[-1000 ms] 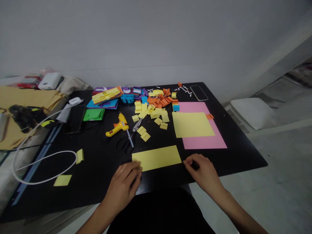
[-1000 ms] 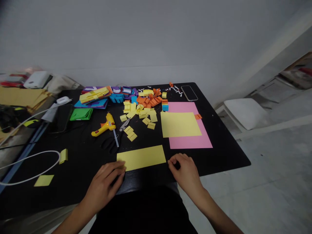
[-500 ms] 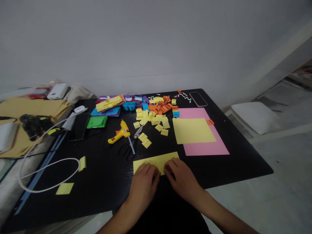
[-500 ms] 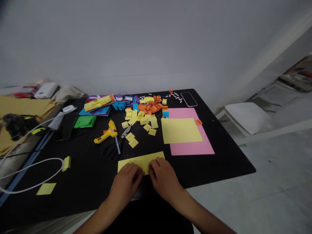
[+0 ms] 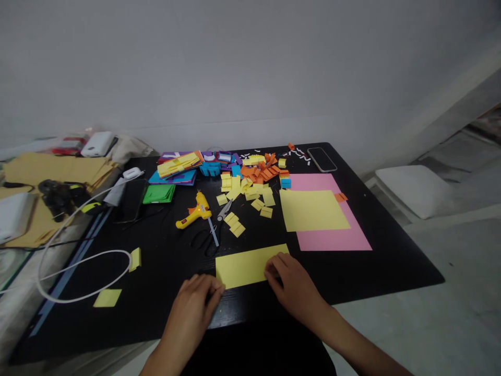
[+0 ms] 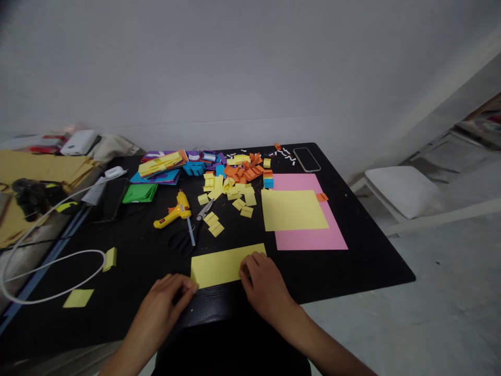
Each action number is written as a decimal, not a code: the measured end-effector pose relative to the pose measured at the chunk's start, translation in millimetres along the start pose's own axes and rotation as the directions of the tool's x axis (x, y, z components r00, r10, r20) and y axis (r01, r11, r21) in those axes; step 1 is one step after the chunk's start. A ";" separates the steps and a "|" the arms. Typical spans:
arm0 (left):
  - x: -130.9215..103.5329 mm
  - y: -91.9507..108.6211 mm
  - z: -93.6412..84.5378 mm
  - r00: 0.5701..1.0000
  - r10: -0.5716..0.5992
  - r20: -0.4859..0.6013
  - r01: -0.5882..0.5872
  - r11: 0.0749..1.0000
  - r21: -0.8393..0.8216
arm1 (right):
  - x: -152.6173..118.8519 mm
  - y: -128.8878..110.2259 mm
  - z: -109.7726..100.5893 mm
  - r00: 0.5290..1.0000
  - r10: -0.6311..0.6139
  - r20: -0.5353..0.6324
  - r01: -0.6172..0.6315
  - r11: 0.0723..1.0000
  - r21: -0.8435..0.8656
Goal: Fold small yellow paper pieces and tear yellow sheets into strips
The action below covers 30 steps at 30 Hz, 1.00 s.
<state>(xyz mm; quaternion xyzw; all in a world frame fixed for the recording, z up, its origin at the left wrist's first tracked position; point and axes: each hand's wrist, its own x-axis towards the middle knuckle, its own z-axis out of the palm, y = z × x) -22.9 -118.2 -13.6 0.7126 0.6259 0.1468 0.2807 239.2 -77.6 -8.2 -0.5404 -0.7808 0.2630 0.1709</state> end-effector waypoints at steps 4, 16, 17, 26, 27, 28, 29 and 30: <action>-8.7 -20.4 -13.4 0.995 -0.090 -0.048 0.089 0.996 -0.013 | -1.1 1.8 1.7 1.000 0.005 -0.015 -0.005 1.000 0.014; 23.8 -8.9 -36.9 0.987 -0.027 -0.155 -0.004 0.981 -0.195 | 20.9 2.6 0.7 0.919 -0.354 0.172 0.362 0.932 -0.016; 29.4 -7.0 -38.9 0.986 -0.005 -0.167 -0.029 0.978 -0.204 | 20.7 4.3 1.9 0.908 -0.379 0.180 0.390 0.920 -0.029; 99.1 10.2 -61.8 0.935 0.166 -0.314 -0.249 0.938 -0.243 | 13.9 1.5 -0.6 0.857 -0.512 0.055 0.515 0.854 -0.072; 107.1 11.1 -63.7 0.931 0.165 -0.327 -0.259 0.927 -0.270 | 15.8 -0.3 -5.7 0.874 -0.484 0.046 0.486 0.874 -0.030; 114.5 11.2 -65.3 0.928 0.154 -0.339 -0.264 0.915 -0.307 | 18.7 -2.4 -12.2 0.897 -0.440 0.043 0.440 0.898 0.023; 121.2 10.7 -66.6 0.926 0.145 -0.347 -0.270 0.898 -0.347 | 22.8 -4.7 -20.0 0.920 -0.389 0.041 0.385 0.918 0.092; 127.0 9.5 -67.4 0.923 0.134 -0.361 -0.278 0.880 -0.385 | 28.1 -6.9 -28.8 0.944 -0.329 0.028 0.319 0.931 0.177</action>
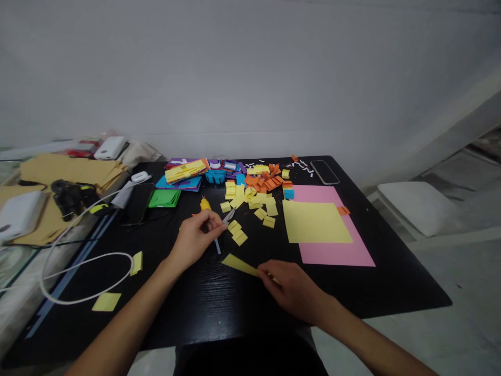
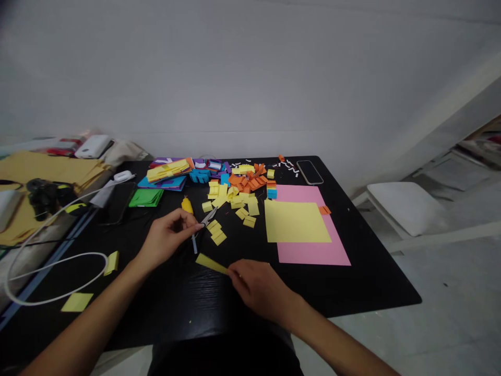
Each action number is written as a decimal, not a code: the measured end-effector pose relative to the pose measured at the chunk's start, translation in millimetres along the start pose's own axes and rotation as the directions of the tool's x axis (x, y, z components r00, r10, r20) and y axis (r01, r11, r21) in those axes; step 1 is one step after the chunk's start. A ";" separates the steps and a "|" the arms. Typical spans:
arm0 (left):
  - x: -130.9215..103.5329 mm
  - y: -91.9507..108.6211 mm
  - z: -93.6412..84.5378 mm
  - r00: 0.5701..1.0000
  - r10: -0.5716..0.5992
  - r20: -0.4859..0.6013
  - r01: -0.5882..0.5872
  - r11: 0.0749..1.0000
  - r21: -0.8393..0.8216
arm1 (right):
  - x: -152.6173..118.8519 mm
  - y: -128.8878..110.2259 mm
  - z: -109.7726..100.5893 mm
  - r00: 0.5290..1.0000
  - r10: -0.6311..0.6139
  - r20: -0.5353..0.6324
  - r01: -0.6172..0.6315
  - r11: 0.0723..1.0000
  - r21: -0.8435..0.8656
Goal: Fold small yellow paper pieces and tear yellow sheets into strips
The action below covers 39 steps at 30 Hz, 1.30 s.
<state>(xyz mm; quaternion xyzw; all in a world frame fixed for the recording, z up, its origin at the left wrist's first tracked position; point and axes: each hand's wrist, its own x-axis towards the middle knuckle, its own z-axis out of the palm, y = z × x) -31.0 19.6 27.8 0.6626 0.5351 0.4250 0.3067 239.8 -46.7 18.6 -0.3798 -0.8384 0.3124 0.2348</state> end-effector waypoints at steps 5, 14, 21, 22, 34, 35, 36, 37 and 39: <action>8.3 -14.6 -0.2 0.997 -0.038 -0.068 0.027 0.987 -0.157 | 38.8 2.4 -39.1 0.962 0.269 -0.050 -0.230 0.894 0.386; -2.7 -23.2 3.3 0.999 -0.014 -0.040 0.007 0.985 -0.171 | 75.6 50.7 -9.1 0.884 0.462 0.067 -0.367 0.599 0.712; -7.3 -24.0 8.0 1.000 0.000 -0.017 -0.002 0.993 -0.121 | 70.4 58.5 2.3 0.868 0.479 0.129 -0.406 0.537 0.739; -8.3 -23.4 8.6 1.000 0.003 -0.012 -0.004 0.993 -0.121 | 70.3 58.3 2.3 0.868 0.480 0.130 -0.406 0.534 0.741; -8.5 -22.2 10.9 0.999 0.004 -0.042 -0.009 0.993 -0.116 | 70.8 58.2 7.3 0.864 0.481 0.147 -0.398 0.475 0.785; -8.5 -21.6 10.5 0.999 0.003 -0.049 -0.009 0.993 -0.116 | 70.9 58.4 7.5 0.864 0.480 0.152 -0.397 0.462 0.793; -8.8 -21.1 10.1 0.998 0.003 -0.055 -0.010 0.993 -0.114 | 71.0 58.5 7.6 0.863 0.481 0.156 -0.396 0.451 0.800; -9.3 -20.8 9.6 0.998 0.004 -0.063 -0.011 0.994 -0.110 | 71.1 58.4 7.7 0.861 0.482 0.161 -0.397 0.442 0.804; -10.6 -20.7 8.7 0.997 0.007 -0.083 -0.015 0.995 -0.094 | 71.3 57.8 7.6 0.862 0.479 0.169 -0.400 0.436 0.806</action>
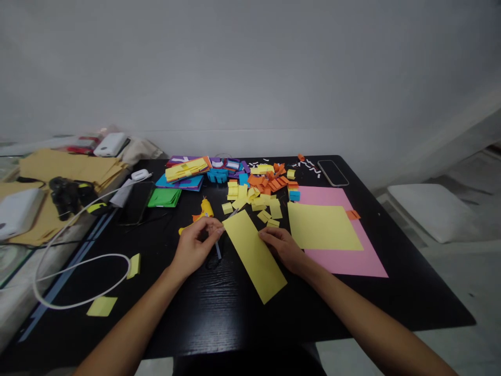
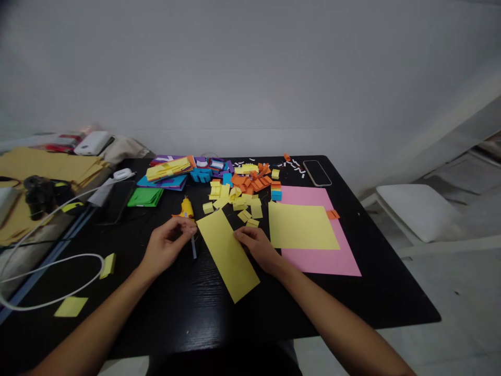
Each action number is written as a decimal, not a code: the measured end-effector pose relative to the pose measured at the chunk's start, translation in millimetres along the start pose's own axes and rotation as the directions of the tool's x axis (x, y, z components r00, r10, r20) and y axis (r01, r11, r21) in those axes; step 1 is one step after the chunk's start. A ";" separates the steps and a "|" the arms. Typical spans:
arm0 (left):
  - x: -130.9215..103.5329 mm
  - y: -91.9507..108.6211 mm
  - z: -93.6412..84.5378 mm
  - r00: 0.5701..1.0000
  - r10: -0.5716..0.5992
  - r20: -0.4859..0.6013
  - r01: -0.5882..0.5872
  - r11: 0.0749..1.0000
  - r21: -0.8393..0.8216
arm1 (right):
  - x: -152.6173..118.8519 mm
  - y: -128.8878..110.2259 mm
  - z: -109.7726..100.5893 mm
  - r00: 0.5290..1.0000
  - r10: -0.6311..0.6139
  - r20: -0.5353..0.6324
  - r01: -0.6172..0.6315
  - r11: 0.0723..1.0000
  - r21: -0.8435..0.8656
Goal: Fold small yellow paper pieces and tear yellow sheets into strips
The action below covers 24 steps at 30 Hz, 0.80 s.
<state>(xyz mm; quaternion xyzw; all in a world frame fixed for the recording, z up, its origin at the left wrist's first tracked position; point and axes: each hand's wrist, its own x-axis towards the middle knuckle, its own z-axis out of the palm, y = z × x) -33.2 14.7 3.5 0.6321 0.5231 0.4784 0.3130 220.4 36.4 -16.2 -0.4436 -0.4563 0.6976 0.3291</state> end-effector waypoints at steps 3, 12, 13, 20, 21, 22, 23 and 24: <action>-1.7 -0.2 -1.2 1.000 -0.003 -0.025 0.003 1.000 0.008 | -0.5 -0.8 0.8 1.000 0.002 0.017 -0.002 1.000 0.003; 0.8 -3.8 -0.7 0.996 -0.024 -0.086 0.022 0.999 -0.031 | -0.7 1.1 -0.5 0.999 0.007 0.033 -0.007 1.000 -0.001; 1.0 -4.4 0.0 0.995 -0.029 -0.098 0.024 0.998 -0.050 | -0.8 1.2 -0.6 0.999 0.006 0.033 -0.006 1.000 -0.005; 0.1 -5.9 2.9 0.989 -0.020 -0.148 0.008 0.997 -0.082 | -0.4 0.0 -1.6 0.999 0.010 0.044 -0.009 1.000 -0.025; 0.2 -6.2 2.4 0.989 -0.019 -0.148 0.010 0.998 -0.065 | -0.1 -0.2 -1.9 0.999 0.004 0.042 -0.003 1.000 -0.029; 0.2 -6.5 1.8 0.989 -0.022 -0.145 0.016 0.999 -0.045 | 0.1 -0.2 -2.2 0.999 -0.002 0.041 0.003 1.000 -0.030; 0.1 -6.7 1.2 0.990 -0.027 -0.139 0.023 0.999 -0.028 | 0.4 0.1 -2.4 0.999 -0.006 0.042 0.007 1.000 -0.029; 0.0 -6.8 0.7 0.991 -0.031 -0.134 0.029 0.999 -0.019 | 0.6 0.6 -2.7 0.999 -0.006 0.043 0.007 1.000 -0.026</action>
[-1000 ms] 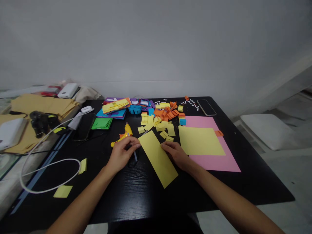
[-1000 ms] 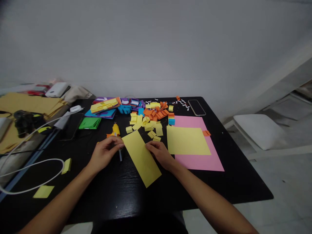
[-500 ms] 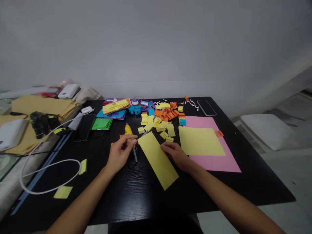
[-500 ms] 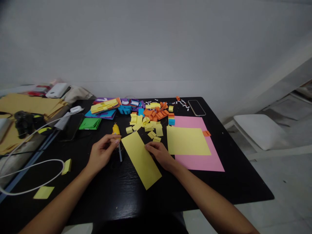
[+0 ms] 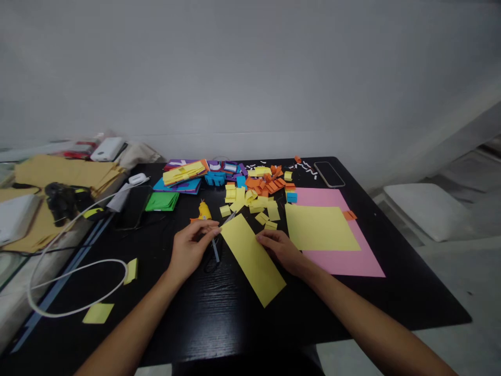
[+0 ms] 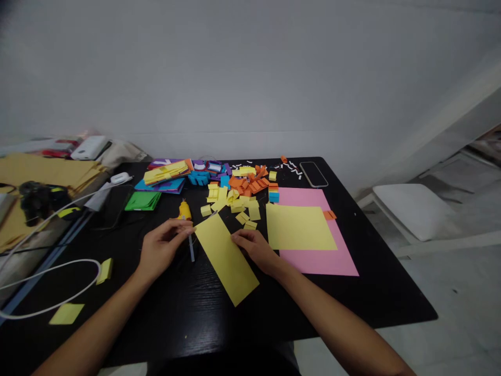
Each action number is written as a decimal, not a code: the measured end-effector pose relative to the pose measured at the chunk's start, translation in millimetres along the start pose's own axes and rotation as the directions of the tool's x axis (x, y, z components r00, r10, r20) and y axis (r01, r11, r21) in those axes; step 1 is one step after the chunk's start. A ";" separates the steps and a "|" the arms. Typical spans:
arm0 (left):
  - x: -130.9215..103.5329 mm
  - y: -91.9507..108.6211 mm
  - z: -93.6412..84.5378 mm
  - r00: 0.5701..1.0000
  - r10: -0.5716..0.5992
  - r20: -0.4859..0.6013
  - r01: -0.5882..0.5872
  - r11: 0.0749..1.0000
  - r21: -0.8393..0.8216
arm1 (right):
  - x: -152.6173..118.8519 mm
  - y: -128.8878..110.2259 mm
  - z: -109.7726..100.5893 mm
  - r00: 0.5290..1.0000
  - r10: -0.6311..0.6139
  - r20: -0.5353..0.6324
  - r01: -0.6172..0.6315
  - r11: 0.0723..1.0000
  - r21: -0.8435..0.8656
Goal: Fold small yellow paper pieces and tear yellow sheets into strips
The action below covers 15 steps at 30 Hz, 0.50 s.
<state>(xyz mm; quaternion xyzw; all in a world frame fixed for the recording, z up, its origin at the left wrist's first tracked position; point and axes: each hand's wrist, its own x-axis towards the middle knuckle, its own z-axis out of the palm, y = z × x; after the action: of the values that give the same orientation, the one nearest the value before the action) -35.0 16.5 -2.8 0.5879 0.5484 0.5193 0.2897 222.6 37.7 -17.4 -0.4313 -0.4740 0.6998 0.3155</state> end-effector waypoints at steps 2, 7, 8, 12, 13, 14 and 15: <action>-0.5 0.1 -0.8 1.000 -0.003 0.001 0.003 1.000 -0.016 | 0.3 1.7 -0.5 1.000 0.006 0.003 -0.006 1.000 0.009; -0.9 0.7 -1.2 0.999 0.003 -0.043 -0.006 0.996 -0.085 | 0.2 3.4 -1.7 1.000 0.012 0.014 -0.012 1.000 -0.021; -0.4 1.4 -1.2 0.999 0.004 -0.049 -0.008 0.997 -0.078 | -0.2 2.7 -1.8 1.000 0.005 0.021 -0.004 0.999 -0.046; 0.8 8.0 -0.3 0.998 -0.031 0.057 0.034 0.998 -0.043 | -3.0 -0.5 -0.9 0.993 -0.078 0.086 0.095 0.973 -0.212; 0.3 10.0 0.5 0.990 -0.064 0.125 0.070 0.997 -0.040 | -3.8 -0.6 -0.1 0.990 -0.092 0.109 0.117 0.961 -0.252; -0.7 11.7 1.6 0.974 -0.102 0.203 0.111 0.993 -0.034 | -4.7 -0.2 0.8 0.987 -0.100 0.129 0.133 0.949 -0.285; -2.0 12.9 2.9 0.951 -0.139 0.277 0.150 0.988 -0.019 | -5.5 0.6 2.0 0.983 -0.103 0.150 0.146 0.939 -0.310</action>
<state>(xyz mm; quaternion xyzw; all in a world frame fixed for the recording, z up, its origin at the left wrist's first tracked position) -27.6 12.2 7.6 0.6066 0.5341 0.4210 0.4118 223.2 32.0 -16.0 -0.3988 -0.6272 0.6192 0.2531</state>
